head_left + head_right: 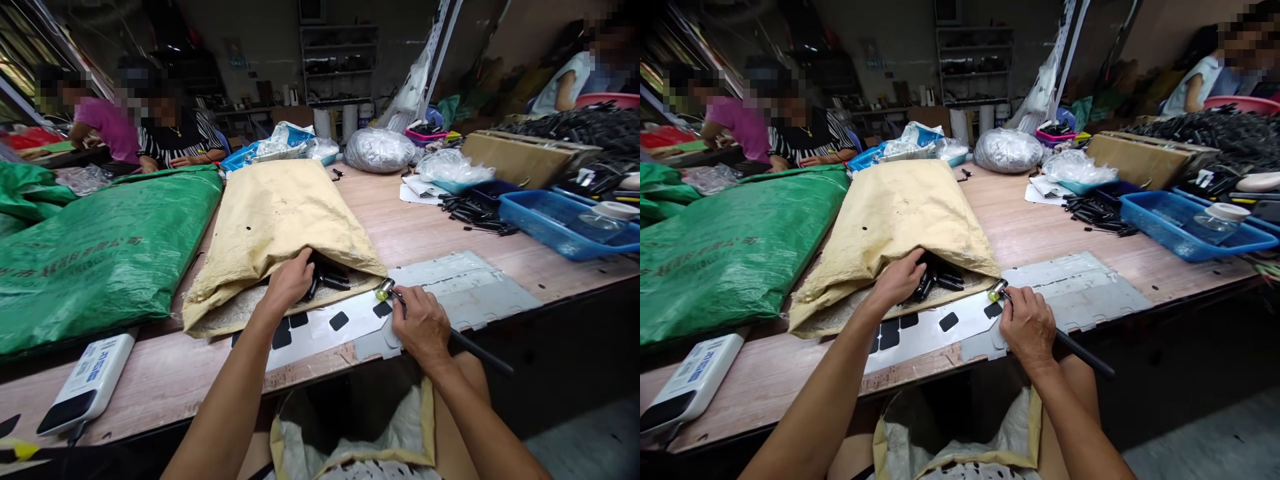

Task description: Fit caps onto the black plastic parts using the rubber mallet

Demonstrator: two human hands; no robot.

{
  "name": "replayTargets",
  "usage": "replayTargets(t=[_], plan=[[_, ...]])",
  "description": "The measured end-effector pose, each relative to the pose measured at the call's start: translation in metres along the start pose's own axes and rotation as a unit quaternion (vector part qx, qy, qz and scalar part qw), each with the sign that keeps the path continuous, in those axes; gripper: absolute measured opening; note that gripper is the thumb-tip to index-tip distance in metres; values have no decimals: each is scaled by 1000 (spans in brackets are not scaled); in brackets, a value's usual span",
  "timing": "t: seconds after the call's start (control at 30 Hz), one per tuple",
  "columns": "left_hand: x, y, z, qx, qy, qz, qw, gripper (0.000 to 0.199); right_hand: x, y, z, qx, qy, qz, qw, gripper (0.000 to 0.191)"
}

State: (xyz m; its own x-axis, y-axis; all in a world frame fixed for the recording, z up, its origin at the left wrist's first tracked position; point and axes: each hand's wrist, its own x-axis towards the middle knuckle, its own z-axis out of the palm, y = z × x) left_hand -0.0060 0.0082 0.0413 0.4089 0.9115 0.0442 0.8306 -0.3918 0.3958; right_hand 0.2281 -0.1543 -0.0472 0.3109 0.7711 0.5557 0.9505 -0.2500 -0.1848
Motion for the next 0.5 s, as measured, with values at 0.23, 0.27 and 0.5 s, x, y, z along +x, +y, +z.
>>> replayTargets(t=[0.23,0.27,0.5], plan=[[61,2,6,-121,19,-20,992,56,1,0,-1,11,-12,2,1000,22],[65,1,7,-129,16,-22,991,54,1,0,-1,10,-14,3,1000,22],[38,3,8,-85,40,-34,995,25,1,-1,-1,17,-11,0,1000,23]])
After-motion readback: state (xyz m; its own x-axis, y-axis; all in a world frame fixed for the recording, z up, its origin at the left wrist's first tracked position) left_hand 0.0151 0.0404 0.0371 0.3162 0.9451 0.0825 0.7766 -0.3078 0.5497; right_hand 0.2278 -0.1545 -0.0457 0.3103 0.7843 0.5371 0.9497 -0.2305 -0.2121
